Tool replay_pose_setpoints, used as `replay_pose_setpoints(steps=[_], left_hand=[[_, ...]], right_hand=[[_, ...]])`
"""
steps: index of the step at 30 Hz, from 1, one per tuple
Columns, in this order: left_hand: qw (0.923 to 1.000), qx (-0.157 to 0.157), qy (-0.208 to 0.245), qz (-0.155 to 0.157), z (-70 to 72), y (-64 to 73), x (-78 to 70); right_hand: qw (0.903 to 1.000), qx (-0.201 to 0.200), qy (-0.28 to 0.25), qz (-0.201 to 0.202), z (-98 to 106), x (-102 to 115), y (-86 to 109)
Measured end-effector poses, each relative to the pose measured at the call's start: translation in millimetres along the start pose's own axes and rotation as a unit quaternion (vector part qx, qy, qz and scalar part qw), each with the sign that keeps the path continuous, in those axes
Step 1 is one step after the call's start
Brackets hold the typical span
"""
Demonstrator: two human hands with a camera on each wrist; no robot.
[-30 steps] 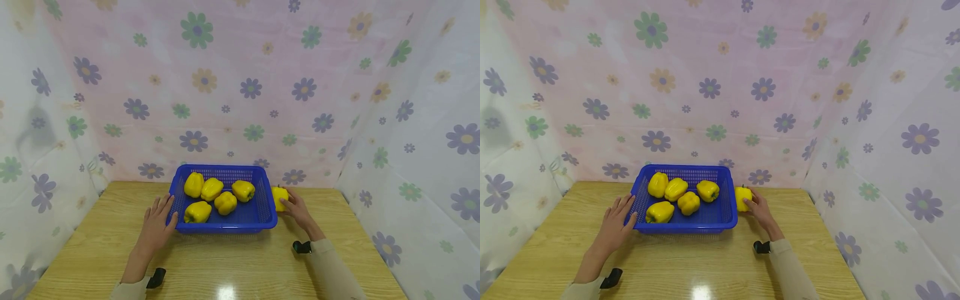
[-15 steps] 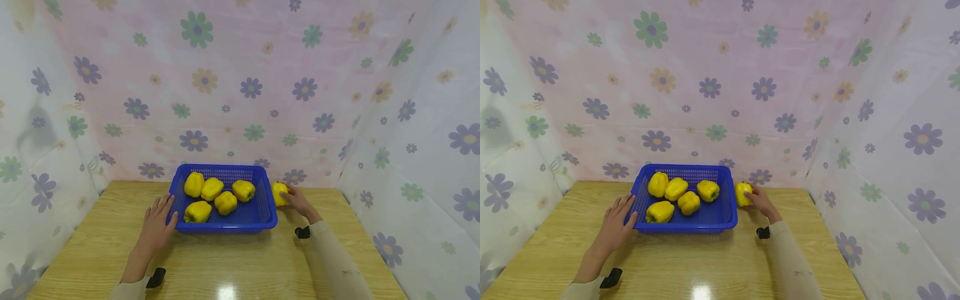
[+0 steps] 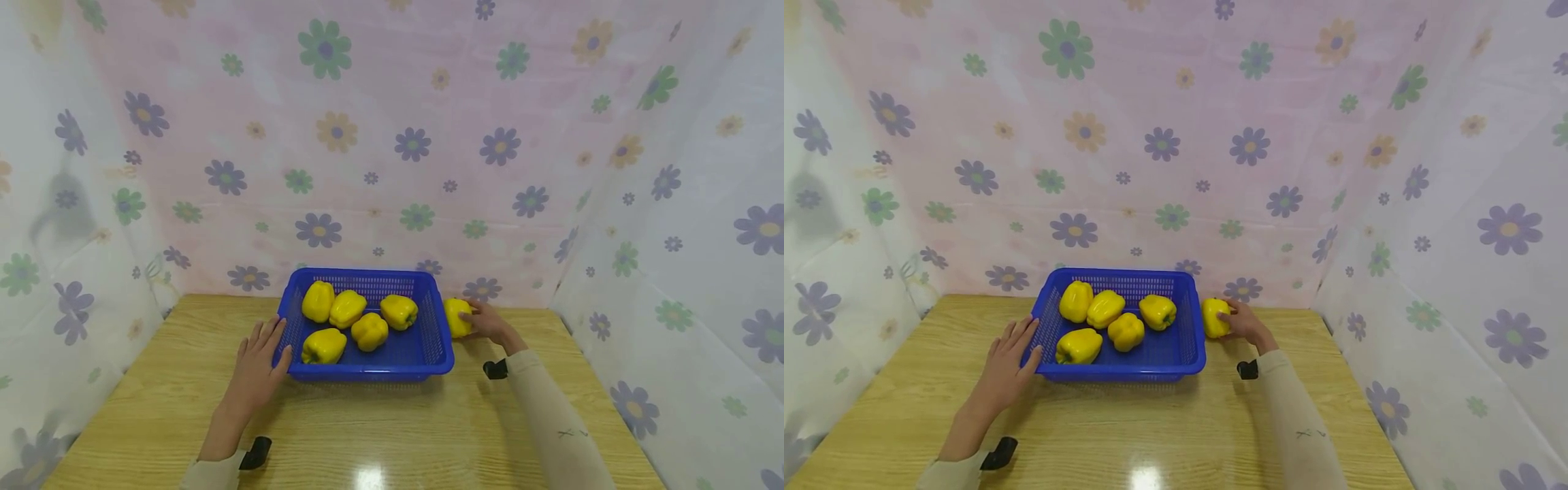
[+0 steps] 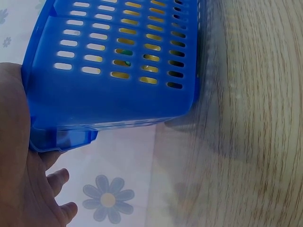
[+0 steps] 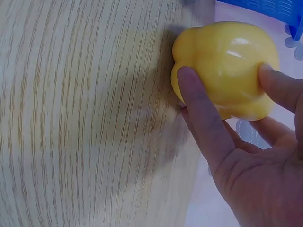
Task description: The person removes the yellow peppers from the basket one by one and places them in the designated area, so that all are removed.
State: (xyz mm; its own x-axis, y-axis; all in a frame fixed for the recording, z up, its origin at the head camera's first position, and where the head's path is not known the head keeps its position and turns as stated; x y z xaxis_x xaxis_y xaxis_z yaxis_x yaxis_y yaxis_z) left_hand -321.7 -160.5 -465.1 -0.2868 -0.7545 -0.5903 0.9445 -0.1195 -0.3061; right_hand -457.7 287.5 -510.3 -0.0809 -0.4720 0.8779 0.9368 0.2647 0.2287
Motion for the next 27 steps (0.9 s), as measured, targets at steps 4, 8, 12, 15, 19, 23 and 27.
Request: replay_pose_setpoints(steps=[4, 8, 12, 15, 19, 23, 27], left_hand=[[1.0000, 0.000, 0.001, 0.000, 0.8, -0.1, -0.6], [1.0000, 0.001, 0.002, 0.000, 0.2, -0.4, -0.3], [1.0000, 0.002, 0.004, 0.002, -0.2, -0.1, -0.3], [1.0000, 0.000, 0.004, 0.002, -0.2, 0.1, -0.2], [1.0000, 0.001, 0.002, 0.002, -0.8, 0.3, 0.0], [1.0000, 0.002, 0.004, 0.004, -1.3, 0.1, 0.5], [1.0000, 0.000, 0.006, 0.004, -0.4, -0.2, 0.5]], right_hand=[[1.0000, -0.002, 0.001, -0.005, -0.4, 0.8, 0.9], [0.9999, 0.005, 0.011, -0.007, -1.9, 0.7, 1.5], [0.9993, 0.017, 0.032, 0.000, -2.0, 1.8, 2.8], [0.9985, 0.023, 0.048, 0.010, -1.5, 3.8, 3.1], [0.9984, 0.022, 0.052, 0.005, -1.3, 2.9, 2.4], [0.9983, 0.013, 0.056, -0.008, 0.5, -1.1, 1.4], [0.9972, 0.000, 0.073, -0.014, 4.6, -2.6, 2.3]])
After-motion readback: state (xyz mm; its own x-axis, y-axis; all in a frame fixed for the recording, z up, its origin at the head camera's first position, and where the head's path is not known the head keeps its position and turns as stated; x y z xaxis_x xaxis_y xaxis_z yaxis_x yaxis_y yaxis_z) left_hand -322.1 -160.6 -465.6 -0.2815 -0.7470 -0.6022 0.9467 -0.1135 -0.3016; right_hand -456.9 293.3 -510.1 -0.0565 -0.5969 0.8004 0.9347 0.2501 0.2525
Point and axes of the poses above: each hand's wrist, its own y-axis away from the middle knuckle, its own z-axis out of the back of the hand, x = y × z, the point moved 10 cm from there along -y, towards the middle knuckle, and after that the axes turned 5 degrees about y, right-handed, at the moved point
